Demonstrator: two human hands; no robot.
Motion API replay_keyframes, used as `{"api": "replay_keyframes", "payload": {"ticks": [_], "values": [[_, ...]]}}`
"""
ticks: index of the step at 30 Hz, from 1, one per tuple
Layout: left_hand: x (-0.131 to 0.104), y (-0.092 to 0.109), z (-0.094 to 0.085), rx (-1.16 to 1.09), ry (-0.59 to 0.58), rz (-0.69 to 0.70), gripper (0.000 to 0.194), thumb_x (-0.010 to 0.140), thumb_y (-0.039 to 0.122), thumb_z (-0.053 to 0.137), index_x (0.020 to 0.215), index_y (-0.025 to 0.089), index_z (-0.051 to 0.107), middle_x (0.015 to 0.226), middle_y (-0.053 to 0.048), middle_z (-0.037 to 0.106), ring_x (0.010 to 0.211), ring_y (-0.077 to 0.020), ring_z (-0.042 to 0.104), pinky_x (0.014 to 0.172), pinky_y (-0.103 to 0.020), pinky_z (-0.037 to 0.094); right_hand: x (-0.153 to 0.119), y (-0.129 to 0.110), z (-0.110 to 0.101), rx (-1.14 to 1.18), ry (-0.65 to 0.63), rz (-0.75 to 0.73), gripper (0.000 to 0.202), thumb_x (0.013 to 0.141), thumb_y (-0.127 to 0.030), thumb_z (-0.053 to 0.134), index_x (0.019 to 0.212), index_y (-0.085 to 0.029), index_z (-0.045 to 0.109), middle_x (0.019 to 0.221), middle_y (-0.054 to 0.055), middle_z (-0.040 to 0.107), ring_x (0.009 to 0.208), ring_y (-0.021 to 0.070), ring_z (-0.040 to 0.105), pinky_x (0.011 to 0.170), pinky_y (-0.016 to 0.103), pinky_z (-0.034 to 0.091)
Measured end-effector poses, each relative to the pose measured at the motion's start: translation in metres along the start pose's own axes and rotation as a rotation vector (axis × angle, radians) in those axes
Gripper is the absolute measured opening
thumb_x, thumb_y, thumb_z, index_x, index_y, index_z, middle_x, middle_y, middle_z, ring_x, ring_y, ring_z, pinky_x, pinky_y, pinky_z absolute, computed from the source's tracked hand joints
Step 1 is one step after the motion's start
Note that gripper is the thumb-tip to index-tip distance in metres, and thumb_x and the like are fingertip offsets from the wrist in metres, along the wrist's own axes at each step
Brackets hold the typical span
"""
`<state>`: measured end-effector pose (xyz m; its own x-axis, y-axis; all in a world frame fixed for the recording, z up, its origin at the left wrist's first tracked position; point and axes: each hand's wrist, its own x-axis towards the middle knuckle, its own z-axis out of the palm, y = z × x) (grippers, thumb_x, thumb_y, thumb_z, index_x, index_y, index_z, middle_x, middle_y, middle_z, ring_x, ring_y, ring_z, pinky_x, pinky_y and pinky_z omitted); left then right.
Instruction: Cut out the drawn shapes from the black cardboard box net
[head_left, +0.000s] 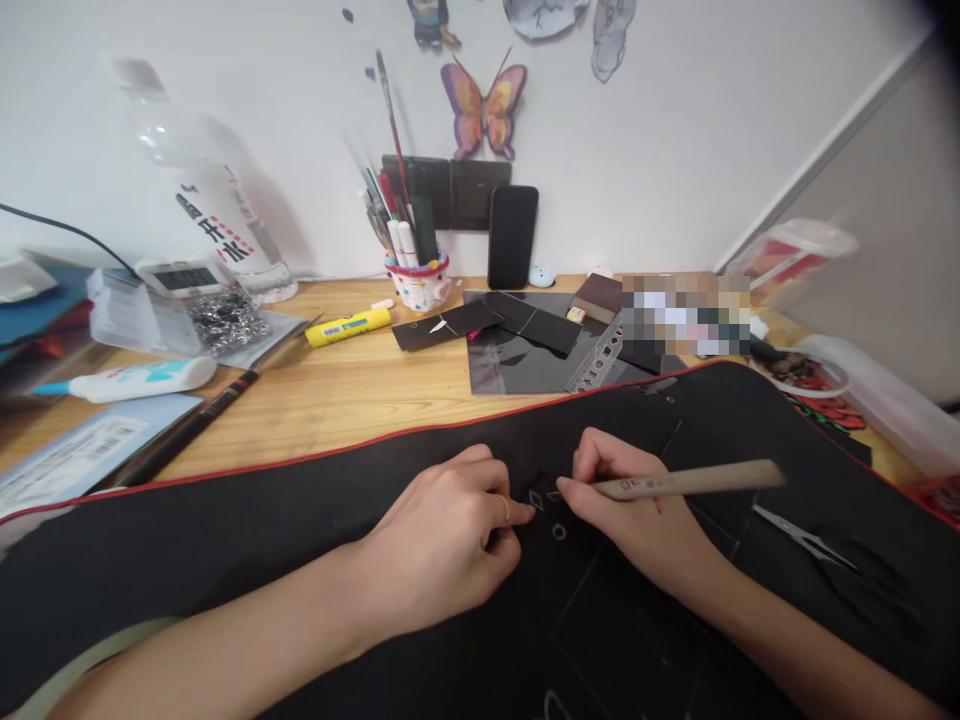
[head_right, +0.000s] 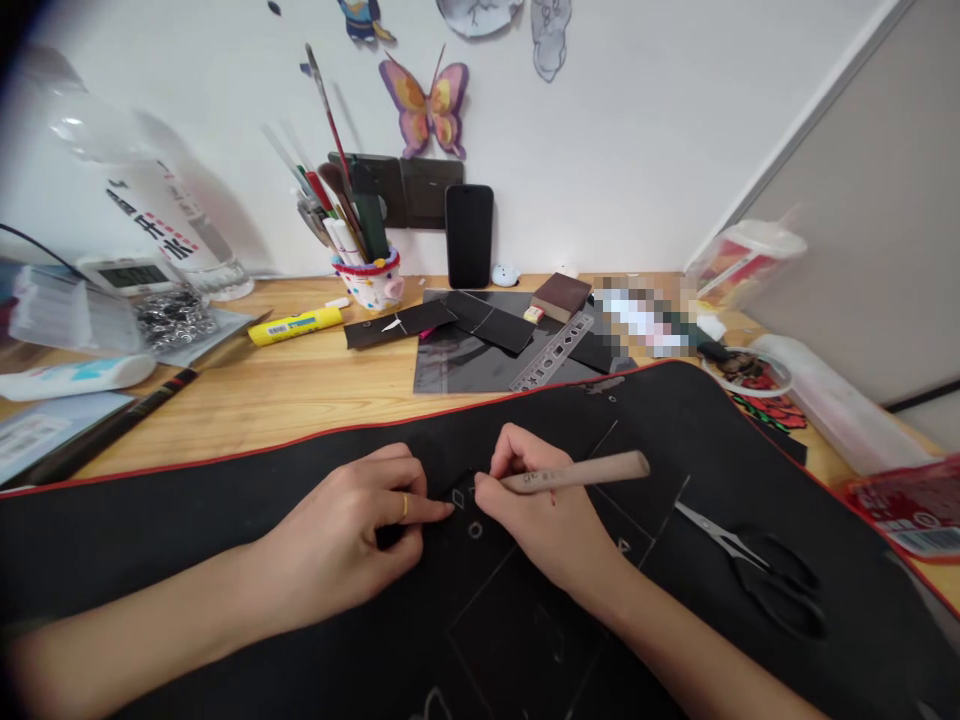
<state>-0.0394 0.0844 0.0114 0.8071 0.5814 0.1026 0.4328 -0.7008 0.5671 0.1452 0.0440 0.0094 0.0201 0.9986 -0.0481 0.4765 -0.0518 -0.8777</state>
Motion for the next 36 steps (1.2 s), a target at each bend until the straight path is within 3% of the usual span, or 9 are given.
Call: {"api": "replay_keyframes", "payload": {"ticks": [8, 36], "values": [[0.0032, -0.0078, -0.0062, 0.019, -0.087, 0.093, 0.033, 0.076, 0.011, 0.045, 0.099, 0.020, 0.066, 0.076, -0.004, 0.056, 0.075, -0.0162, 0.047, 0.063, -0.027, 0.044, 0.0024, 0.0036, -0.0021, -0.172, -0.072, -0.121, 0.026, 0.081, -0.025, 0.049, 0.060, -0.020, 0.035, 0.054, -0.006, 0.035, 0.051, 0.0088, 0.034, 0.046, 0.022, 0.028], [0.0046, -0.0085, -0.0071, 0.033, -0.082, 0.098, 0.030, 0.076, 0.012, 0.045, 0.095, 0.019, 0.068, 0.074, -0.003, 0.056, 0.073, -0.0156, 0.048, 0.063, -0.026, 0.043, 0.0018, -0.0012, -0.0001, -0.216, -0.113, -0.093, 0.024, 0.077, -0.016, 0.047, 0.059, -0.020, 0.032, 0.054, -0.006, 0.034, 0.050, 0.0080, 0.034, 0.045, 0.022, 0.027]]}}
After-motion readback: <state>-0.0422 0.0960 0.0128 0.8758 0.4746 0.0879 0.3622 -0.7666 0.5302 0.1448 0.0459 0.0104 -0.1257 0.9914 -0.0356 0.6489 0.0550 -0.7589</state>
